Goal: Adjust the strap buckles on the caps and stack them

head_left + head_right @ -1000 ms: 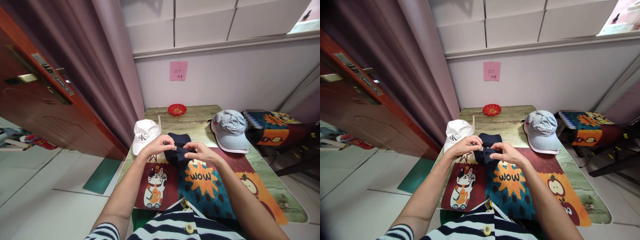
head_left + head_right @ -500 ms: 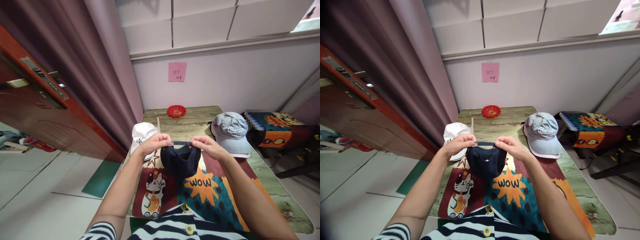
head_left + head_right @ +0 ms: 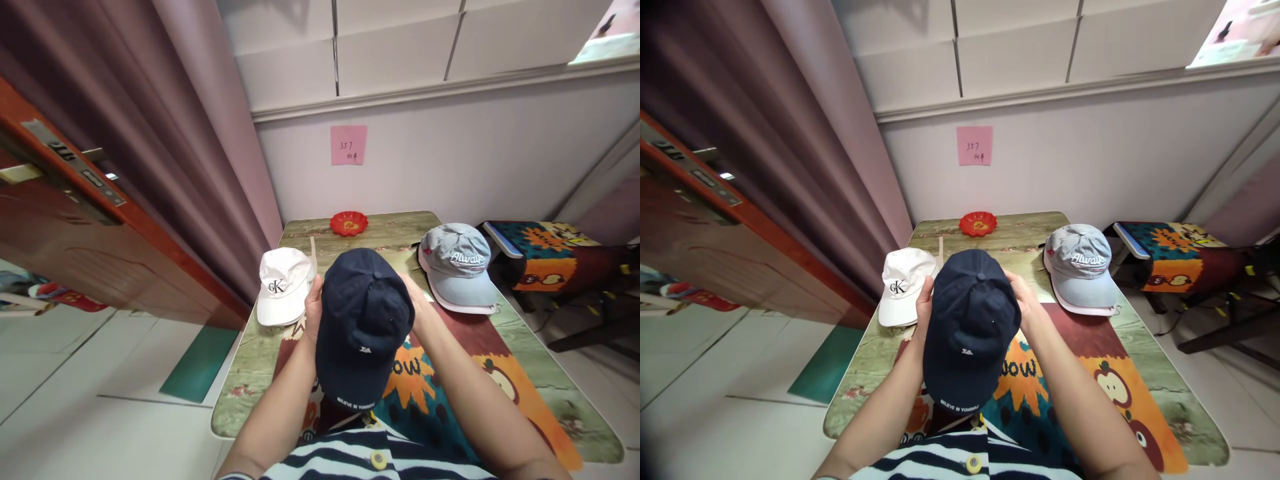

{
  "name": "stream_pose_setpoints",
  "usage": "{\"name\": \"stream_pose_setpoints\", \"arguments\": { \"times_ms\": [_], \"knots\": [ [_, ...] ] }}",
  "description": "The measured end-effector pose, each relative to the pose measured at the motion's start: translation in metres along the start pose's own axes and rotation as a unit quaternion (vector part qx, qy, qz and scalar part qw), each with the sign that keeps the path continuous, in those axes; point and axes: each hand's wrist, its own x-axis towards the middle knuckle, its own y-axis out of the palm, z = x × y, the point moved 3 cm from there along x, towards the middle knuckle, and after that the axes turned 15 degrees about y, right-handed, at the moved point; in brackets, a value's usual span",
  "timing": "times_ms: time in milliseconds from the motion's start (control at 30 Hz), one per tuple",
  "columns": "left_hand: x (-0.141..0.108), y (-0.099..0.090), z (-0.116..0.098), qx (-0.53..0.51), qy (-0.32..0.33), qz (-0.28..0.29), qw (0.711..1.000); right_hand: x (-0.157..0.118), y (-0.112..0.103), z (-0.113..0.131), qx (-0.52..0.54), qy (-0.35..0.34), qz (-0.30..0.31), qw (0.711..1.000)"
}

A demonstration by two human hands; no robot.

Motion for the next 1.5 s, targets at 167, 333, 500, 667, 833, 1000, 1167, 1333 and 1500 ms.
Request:
{"name": "stream_pose_setpoints", "arguments": {
  "times_ms": [167,333,500,667,833,1000,1167,1333,1500],
  "knots": [
    [0.022,-0.005,-0.006,-0.041,0.044,-0.054,0.997,-0.017,-0.001,-0.034,0.139,0.024,0.076,0.987],
    [0.039,-0.023,-0.003,-0.062,0.072,-0.088,0.992,-0.038,0.015,-0.100,0.192,0.042,0.092,0.976],
    [0.042,-0.039,0.006,-0.039,0.103,-0.134,0.985,-0.055,0.026,-0.147,0.288,0.003,0.011,0.958],
    [0.025,-0.034,0.035,0.013,0.036,-0.098,0.994,-0.068,0.013,-0.112,0.287,-0.053,-0.041,0.955],
    [-0.013,-0.039,0.083,0.103,-0.095,-0.086,0.986,-0.072,-0.029,-0.028,0.241,-0.135,-0.121,0.954],
    [-0.031,-0.050,0.097,0.284,-0.043,-0.007,0.958,-0.076,-0.087,0.064,0.228,-0.277,-0.175,0.917],
    [-0.033,-0.051,0.095,0.304,-0.028,0.022,0.952,-0.076,-0.167,0.077,0.280,-0.318,-0.261,0.867],
    [-0.033,-0.051,0.097,0.305,-0.024,0.030,0.951,-0.074,-0.228,0.013,0.340,-0.196,-0.459,0.797],
    [-0.032,-0.051,0.098,0.308,-0.023,0.030,0.951,-0.072,-0.243,-0.007,0.322,-0.188,-0.506,0.777]
  ]
}}
